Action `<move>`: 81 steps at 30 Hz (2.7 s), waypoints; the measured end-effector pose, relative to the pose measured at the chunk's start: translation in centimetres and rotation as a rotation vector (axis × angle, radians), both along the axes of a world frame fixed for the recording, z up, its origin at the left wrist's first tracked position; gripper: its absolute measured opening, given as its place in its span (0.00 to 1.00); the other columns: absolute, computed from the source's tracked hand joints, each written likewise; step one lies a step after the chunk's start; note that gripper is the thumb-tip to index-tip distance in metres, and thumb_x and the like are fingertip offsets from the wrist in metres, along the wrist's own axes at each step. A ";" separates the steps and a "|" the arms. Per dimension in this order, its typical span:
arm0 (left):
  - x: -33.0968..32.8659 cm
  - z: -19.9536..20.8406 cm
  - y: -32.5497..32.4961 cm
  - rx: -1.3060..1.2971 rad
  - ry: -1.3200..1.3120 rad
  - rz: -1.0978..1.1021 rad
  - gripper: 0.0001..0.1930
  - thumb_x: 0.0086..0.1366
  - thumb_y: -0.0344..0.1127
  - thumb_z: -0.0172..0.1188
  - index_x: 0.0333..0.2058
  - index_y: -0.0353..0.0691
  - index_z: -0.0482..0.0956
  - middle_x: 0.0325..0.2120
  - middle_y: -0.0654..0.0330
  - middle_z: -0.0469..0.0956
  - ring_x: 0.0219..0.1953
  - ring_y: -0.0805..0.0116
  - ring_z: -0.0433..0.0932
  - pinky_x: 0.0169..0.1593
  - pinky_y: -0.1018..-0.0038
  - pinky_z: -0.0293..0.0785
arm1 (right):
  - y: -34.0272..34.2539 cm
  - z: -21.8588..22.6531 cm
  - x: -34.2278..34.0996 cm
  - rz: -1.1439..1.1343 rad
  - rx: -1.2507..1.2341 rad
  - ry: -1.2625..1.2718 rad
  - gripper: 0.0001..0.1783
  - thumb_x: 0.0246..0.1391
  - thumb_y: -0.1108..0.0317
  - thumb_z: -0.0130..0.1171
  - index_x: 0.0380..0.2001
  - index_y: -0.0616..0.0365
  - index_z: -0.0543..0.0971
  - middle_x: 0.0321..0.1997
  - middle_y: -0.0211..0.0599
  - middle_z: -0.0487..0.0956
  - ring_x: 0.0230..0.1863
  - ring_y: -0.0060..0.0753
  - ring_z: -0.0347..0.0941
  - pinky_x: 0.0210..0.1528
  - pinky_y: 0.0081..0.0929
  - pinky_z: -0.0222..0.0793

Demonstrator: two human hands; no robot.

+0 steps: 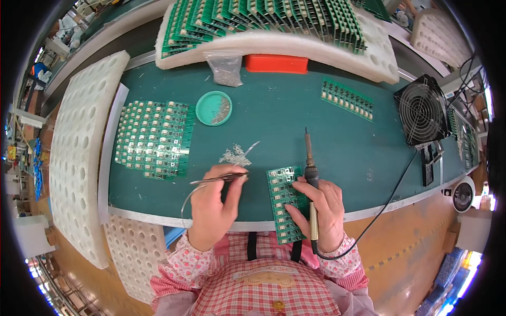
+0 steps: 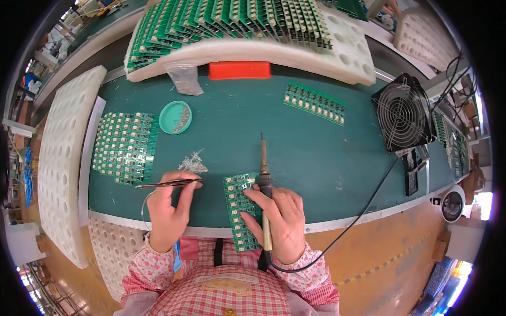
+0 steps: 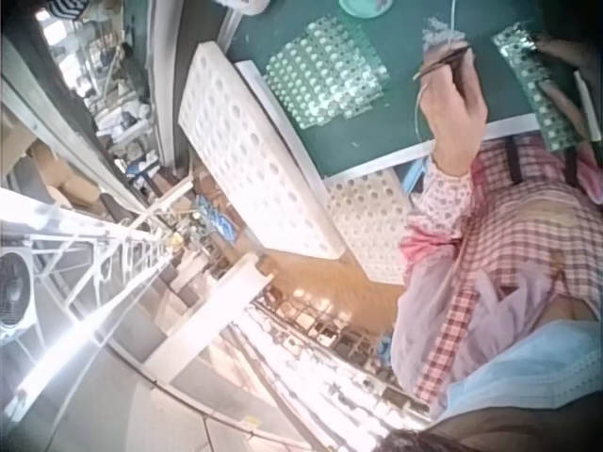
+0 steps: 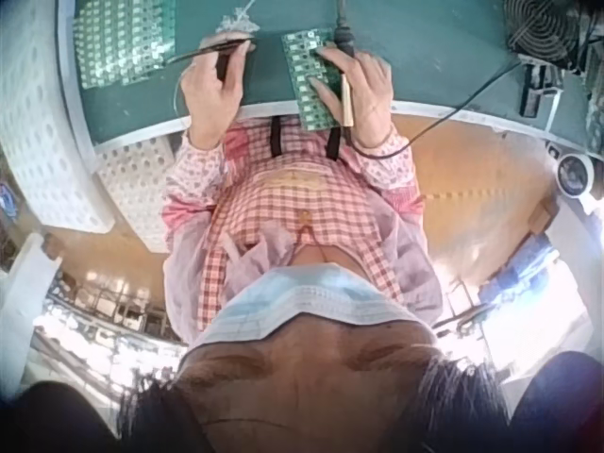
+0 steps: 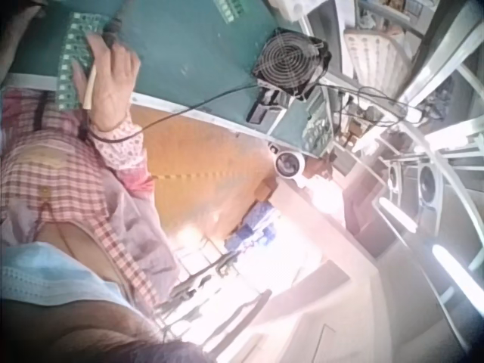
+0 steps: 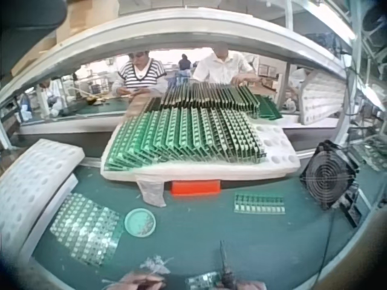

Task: The person solders components onto green circuit boards using a soldering iron and solder wire.

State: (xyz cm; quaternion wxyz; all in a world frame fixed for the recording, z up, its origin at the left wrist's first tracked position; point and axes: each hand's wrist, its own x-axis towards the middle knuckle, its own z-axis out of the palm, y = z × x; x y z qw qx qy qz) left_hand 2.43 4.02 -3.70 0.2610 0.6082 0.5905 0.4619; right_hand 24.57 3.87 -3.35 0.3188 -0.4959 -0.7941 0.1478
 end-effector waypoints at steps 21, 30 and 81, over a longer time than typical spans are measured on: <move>3.3 -1.2 0.7 0.028 0.109 -0.108 0.09 0.59 0.18 0.63 0.38 0.30 0.78 0.38 0.51 0.81 0.37 0.52 0.81 0.41 0.65 0.77 | 0.7 -0.7 0.6 0.019 -0.006 0.171 0.30 0.43 0.72 0.74 0.52 0.56 0.78 0.45 0.40 0.81 0.46 0.48 0.76 0.51 0.42 0.73; 3.3 -0.9 0.8 0.034 0.158 -0.112 0.10 0.58 0.17 0.63 0.39 0.31 0.79 0.38 0.52 0.82 0.38 0.53 0.81 0.42 0.66 0.76 | 0.4 -1.2 0.8 -0.060 0.035 0.231 0.27 0.44 0.73 0.73 0.51 0.55 0.79 0.42 0.39 0.81 0.37 0.41 0.76 0.42 0.34 0.73; 3.4 -1.1 0.9 0.126 0.219 -0.107 0.10 0.58 0.18 0.64 0.40 0.32 0.79 0.38 0.53 0.81 0.36 0.54 0.81 0.40 0.67 0.77 | 0.6 -1.6 1.3 0.061 0.012 0.862 0.14 0.68 0.62 0.52 0.45 0.63 0.68 0.25 0.43 0.82 0.27 0.30 0.82 0.32 0.26 0.77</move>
